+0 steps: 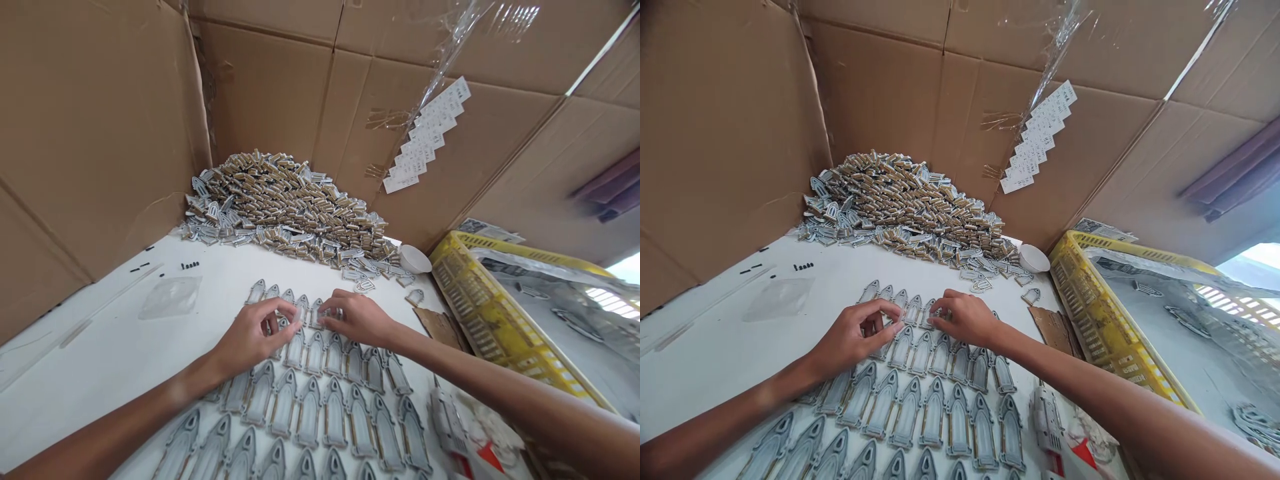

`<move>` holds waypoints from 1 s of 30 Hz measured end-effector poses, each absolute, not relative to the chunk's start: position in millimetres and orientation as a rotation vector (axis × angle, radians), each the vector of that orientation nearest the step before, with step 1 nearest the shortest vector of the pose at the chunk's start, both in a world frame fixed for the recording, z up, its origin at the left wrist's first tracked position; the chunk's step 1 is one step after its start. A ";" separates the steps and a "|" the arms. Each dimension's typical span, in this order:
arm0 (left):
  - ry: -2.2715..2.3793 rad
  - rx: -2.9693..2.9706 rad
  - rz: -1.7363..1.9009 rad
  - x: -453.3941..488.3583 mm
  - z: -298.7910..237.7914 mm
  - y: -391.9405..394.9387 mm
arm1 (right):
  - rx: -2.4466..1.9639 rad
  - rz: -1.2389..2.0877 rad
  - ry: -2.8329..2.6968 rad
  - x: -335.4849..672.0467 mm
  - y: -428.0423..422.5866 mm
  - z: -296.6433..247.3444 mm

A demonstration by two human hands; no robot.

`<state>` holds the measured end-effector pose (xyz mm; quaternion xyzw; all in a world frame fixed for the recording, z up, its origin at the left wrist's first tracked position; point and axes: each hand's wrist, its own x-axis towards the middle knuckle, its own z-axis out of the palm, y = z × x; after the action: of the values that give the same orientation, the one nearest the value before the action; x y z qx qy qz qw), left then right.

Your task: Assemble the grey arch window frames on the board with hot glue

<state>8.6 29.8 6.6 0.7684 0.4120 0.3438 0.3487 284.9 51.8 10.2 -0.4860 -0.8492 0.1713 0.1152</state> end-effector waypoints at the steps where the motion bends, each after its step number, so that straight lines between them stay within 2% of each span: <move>1: 1.065 1.998 0.900 8.5 7.2 29.6 | -1.416 0.493 -2.511 284.7 51.1 13.0; 10: 0.939 2.290 0.923 1.1 -1.5 29.9 | -1.329 0.268 -2.531 299.1 20.8 46.5; 21: 0.557 2.486 0.883 1.2 -11.9 27.8 | -0.651 -0.563 -2.766 284.7 -8.6 61.8; 30: 0.430 2.411 0.859 7.5 -10.5 24.5 | -0.455 -0.683 -2.697 282.5 -18.8 61.2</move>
<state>7.5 24.5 -10.5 0.8945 0.1596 0.3186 0.2699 282.5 -18.8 61.2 -0.1594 -0.9443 -0.2391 0.1606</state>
